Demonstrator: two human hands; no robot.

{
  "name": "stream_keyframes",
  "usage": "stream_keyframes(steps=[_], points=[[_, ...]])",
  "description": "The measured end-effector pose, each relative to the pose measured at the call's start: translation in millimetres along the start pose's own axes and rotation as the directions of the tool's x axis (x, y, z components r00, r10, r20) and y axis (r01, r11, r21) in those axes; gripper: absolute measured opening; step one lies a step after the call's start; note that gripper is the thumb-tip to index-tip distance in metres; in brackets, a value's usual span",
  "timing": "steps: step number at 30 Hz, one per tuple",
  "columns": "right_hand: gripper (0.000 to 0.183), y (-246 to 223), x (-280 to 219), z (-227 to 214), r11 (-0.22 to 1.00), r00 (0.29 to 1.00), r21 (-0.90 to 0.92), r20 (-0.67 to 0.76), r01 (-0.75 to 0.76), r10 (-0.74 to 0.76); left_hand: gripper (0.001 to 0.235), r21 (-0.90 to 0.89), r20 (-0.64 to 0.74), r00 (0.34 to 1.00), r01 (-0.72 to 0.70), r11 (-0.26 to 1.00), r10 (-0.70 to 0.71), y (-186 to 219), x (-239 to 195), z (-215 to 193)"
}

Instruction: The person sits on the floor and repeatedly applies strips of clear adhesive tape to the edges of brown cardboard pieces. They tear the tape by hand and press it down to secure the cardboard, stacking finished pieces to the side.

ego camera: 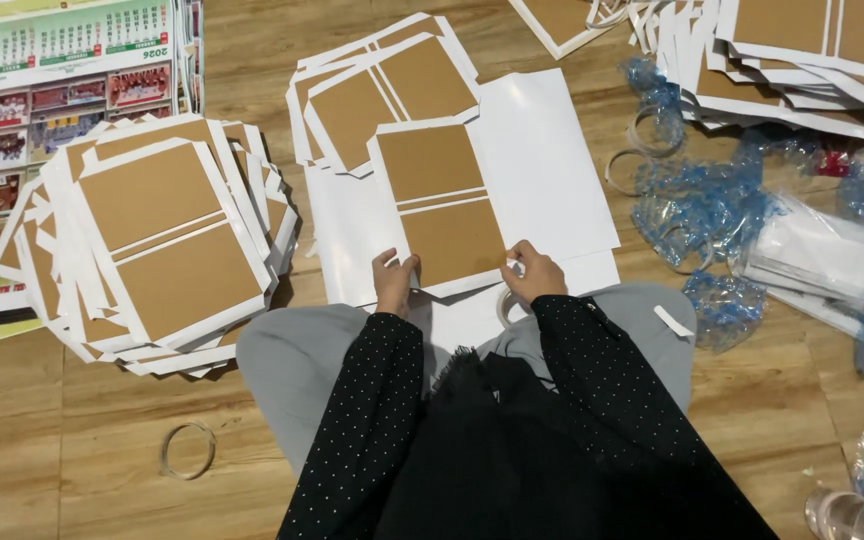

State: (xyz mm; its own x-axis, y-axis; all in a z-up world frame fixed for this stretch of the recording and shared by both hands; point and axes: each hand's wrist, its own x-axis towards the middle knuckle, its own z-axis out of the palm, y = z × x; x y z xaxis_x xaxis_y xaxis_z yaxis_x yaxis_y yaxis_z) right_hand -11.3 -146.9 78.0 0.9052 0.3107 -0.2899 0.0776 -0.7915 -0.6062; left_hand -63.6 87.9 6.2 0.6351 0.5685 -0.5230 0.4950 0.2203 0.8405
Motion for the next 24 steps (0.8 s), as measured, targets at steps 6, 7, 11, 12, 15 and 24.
stream_keyframes(steps=[6, 7, 11, 12, 15, 24], points=[[0.029, 4, 4, 1, 0.998, 1.0, 0.068, -0.009, 0.001, 0.0, 0.052, 0.214, 0.033, 0.988, -0.155, 0.965, 0.151, 0, -6, -4], [0.028, 5, 4, 2, 0.998, 1.0, 0.055, -0.006, -0.014, 0.015, 0.056, 0.248, 0.057, 0.989, -0.15, 0.957, 0.14, 13, -23, -4], [0.028, 3, 0, 1, 0.997, 1.0, 0.078, 0.002, -0.024, 0.023, 0.057, 0.28, 0.05, 0.978, -0.208, 0.937, 0.202, 1, -16, -4], [0.028, 3, -1, 2, 0.997, 1.0, 0.079, 0.006, -0.024, 0.023, 0.056, 0.274, 0.049, 0.969, -0.248, 0.929, 0.244, 6, -21, -3], [0.031, 0, -1, -2, 0.996, 1.0, 0.085, -0.024, 0.005, -0.003, 0.051, 0.236, 0.032, 0.942, -0.333, 0.913, 0.335, 44, -45, -1], [0.037, -16, -6, -7, 0.995, 0.993, 0.083, -0.116, 0.047, -0.037, 0.047, 0.053, -0.19, 0.743, -0.644, 0.763, 0.641, 115, 39, -107]])
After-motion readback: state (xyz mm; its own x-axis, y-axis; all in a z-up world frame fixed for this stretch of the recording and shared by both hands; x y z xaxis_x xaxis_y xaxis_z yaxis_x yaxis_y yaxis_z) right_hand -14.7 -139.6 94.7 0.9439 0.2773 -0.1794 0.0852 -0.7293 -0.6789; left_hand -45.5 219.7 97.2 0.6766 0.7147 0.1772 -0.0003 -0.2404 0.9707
